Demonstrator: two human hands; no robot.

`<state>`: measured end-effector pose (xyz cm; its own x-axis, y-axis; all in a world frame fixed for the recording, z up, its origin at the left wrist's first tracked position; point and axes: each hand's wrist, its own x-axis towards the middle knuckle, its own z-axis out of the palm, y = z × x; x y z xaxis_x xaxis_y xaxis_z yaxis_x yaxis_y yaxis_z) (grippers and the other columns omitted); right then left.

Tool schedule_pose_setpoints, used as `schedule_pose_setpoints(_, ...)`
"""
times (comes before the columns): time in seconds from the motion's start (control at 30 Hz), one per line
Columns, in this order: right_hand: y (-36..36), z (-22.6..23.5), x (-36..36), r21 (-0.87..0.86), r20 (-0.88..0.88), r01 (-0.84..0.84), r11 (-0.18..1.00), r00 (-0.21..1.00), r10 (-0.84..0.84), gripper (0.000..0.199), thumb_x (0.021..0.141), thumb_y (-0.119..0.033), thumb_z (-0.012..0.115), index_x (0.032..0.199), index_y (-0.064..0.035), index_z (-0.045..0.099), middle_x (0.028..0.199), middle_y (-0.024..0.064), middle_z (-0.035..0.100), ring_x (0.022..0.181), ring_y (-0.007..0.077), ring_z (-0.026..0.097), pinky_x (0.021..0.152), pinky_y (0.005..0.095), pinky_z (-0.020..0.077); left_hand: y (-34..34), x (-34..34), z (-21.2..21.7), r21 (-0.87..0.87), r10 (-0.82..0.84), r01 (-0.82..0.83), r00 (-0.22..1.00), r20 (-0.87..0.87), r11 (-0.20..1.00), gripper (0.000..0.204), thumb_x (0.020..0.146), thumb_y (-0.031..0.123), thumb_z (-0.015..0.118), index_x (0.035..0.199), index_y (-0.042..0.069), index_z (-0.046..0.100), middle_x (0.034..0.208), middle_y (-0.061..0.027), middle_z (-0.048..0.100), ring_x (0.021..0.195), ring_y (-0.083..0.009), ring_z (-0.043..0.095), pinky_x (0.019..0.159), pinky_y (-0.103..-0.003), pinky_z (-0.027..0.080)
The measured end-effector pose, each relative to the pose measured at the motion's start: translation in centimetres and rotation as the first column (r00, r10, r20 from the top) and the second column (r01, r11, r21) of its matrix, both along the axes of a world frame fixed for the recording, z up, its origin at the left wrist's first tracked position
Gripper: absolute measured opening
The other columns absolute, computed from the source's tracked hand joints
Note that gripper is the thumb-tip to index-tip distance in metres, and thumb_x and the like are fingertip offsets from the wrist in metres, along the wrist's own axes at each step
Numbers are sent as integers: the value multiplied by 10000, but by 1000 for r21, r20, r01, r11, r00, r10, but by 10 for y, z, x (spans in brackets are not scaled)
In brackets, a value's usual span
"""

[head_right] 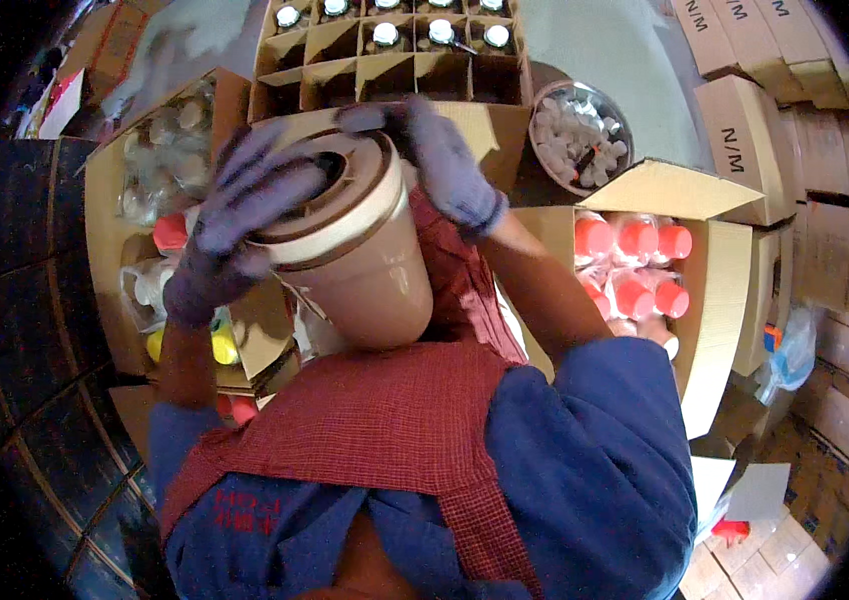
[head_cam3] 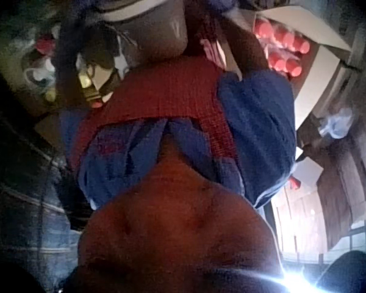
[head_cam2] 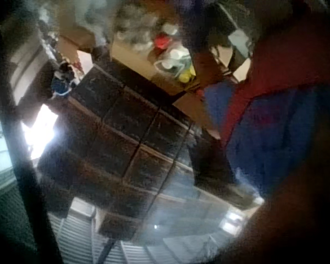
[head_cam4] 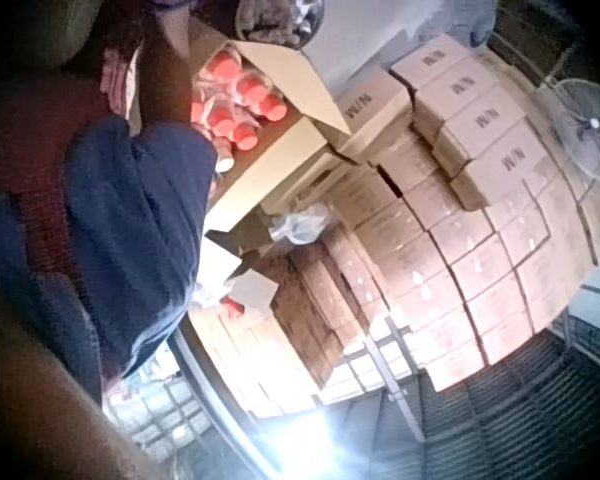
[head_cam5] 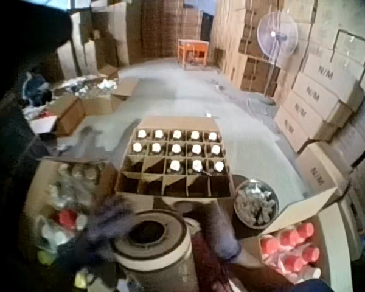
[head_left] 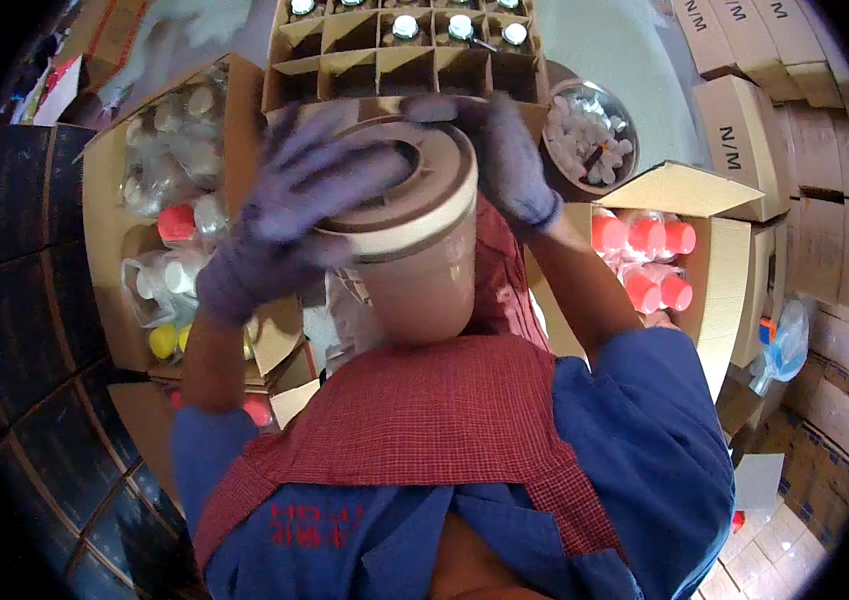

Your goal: The person assembles plastic containers by inserting lids and black rubber stoppers into the openings. They handle multiple containers, including white and pink ones, and place them into cardboard boxes. The person also removes plastic wrapping from the containers during the process.

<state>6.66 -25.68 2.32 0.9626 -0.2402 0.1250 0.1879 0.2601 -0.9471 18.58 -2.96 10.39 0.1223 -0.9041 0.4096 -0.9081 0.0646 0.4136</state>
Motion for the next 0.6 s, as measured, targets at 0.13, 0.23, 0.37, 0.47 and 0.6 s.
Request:
schedule_pose_setpoints(0.13,-16,29,-13,-191,127,279,941,958,-259,413,926,-327,551,1128,33,555,1059,171,636,990,272,613,940,378,448,22,28,-59,-83,151,-431,482,-863,899,524,954,427,444,1263,17,548,1276,-123,557,1264,-269,464,1101,-419,292)
schedule_pose_setpoints(0.23,41,90,-31,-786,355,310,536,935,-20,298,871,-256,616,1038,-9,610,1040,156,632,1010,306,598,966,439,412,-4,31,-77,-132,257,-333,880,-399,934,428,935,326,477,1207,12,580,1205,-142,591,1156,-257,530,1035,-392,378)
schedule_pose_setpoints(0.37,23,49,-44,-697,183,48,715,977,113,329,954,-245,418,888,-5,632,1020,156,649,1048,271,596,1075,481,297,-23,-21,-93,-55,-64,-248,-26,-998,967,450,979,256,314,1020,-53,639,1157,-177,584,1166,-285,509,1030,-373,374)
schedule_pose_setpoints(0.47,5,22,-29,-329,107,-59,943,989,99,467,994,-281,321,777,11,614,960,164,646,1046,275,588,1079,469,306,-11,-48,-65,-136,74,-353,521,-850,926,377,935,187,366,1060,-58,623,1170,-187,580,1201,-301,488,1049,-372,357)
schedule_pose_setpoints(0.6,-1,13,6,556,43,-176,813,982,183,532,1008,-443,357,1122,26,579,1111,181,618,1034,265,583,958,359,444,-15,-62,-3,-335,274,-373,912,-305,865,431,800,140,539,1189,-45,557,1253,-194,554,1193,-354,492,1069,-422,330)
